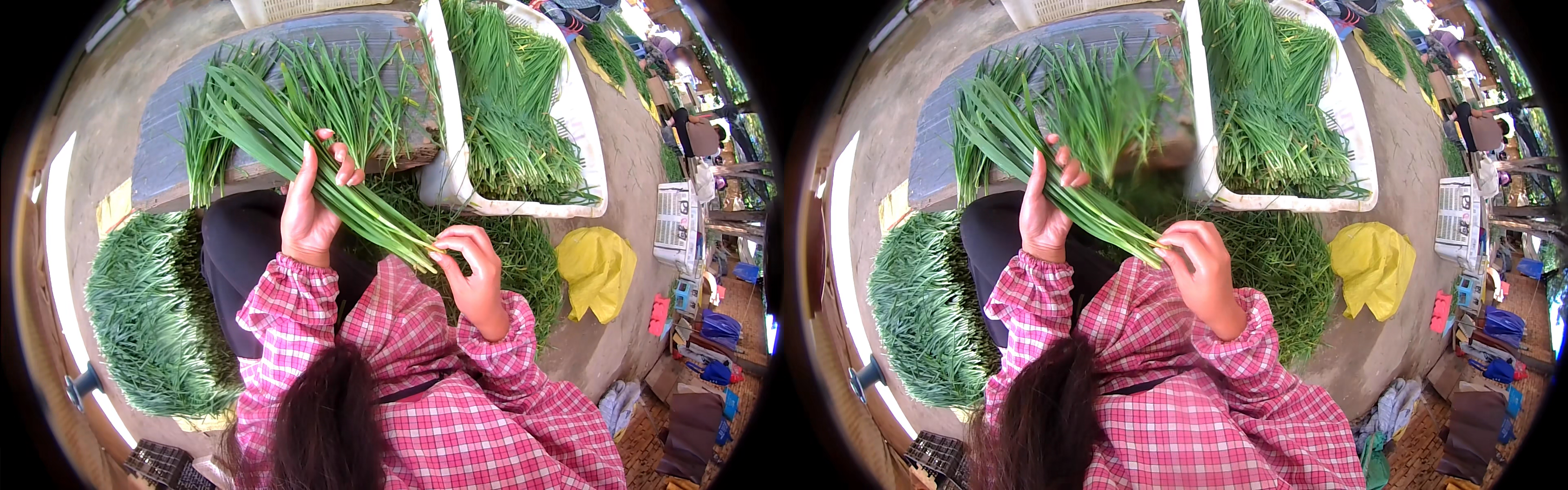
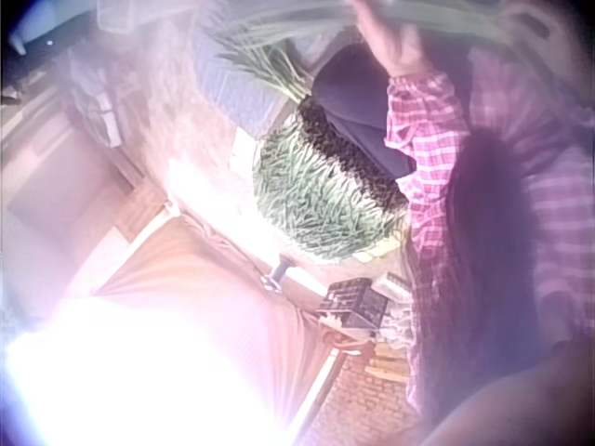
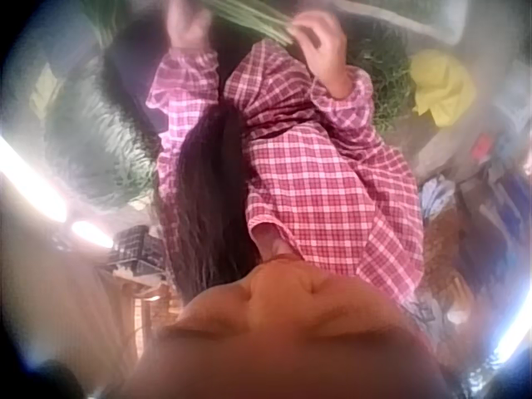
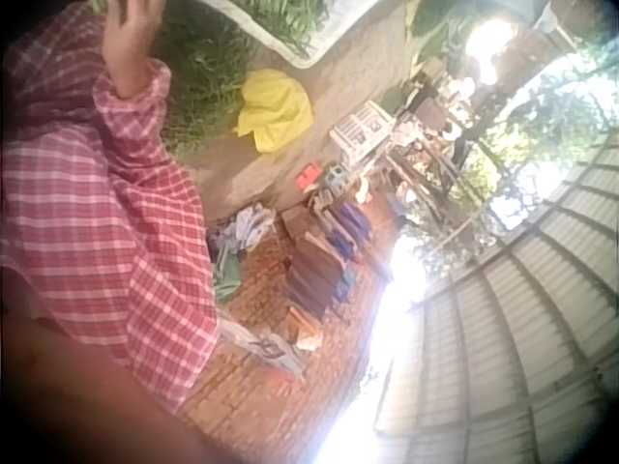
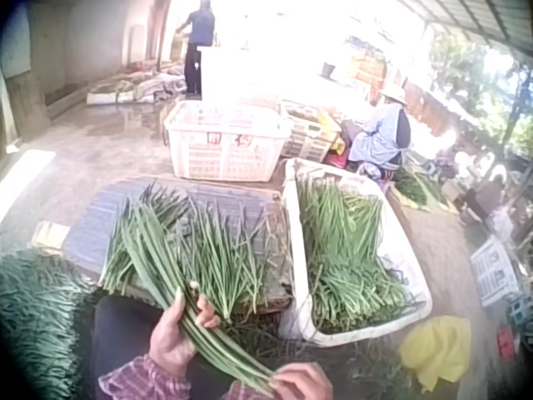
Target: The person sorts green leaves by hand, removing damaged parts and organizing them into bunches near a white plastic crate.
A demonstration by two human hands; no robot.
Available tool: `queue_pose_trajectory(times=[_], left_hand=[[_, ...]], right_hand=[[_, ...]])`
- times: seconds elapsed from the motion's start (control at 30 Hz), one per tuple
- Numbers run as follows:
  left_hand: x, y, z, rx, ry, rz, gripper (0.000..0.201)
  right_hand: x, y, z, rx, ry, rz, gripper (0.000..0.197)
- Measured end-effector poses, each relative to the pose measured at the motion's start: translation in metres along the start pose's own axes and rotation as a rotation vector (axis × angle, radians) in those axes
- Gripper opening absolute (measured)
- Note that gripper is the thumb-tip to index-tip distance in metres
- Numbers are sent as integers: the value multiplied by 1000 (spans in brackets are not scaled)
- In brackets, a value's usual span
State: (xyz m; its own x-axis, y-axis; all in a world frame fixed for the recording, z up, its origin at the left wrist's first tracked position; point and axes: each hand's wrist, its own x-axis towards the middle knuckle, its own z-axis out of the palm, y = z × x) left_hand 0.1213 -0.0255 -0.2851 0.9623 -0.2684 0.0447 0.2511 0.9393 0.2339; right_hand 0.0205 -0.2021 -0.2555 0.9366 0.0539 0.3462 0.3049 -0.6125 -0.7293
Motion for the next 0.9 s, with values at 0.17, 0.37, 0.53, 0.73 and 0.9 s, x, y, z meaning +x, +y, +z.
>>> queue_pose_trajectory(times=[0.17,0.37,0.53,0.73,0.9], left_hand=[[1,-1,-3,-15,6,-18,23],[1,0,-2,-39,20,-15,22],[1,1,-2,-39,36,-8,22],[1,1,-1,-12,83,0,22],[2,3,-3,-74,106,6,22]], right_hand=[[-4,-2,-4,-53,-8,-3,14],[-7,1,-13,-85,28,11,13],[-11,5,-18,-113,37,46,13],[-19,9,-30,-82,-6,112,13],[-22,9,-41,-33,-43,162,10]])
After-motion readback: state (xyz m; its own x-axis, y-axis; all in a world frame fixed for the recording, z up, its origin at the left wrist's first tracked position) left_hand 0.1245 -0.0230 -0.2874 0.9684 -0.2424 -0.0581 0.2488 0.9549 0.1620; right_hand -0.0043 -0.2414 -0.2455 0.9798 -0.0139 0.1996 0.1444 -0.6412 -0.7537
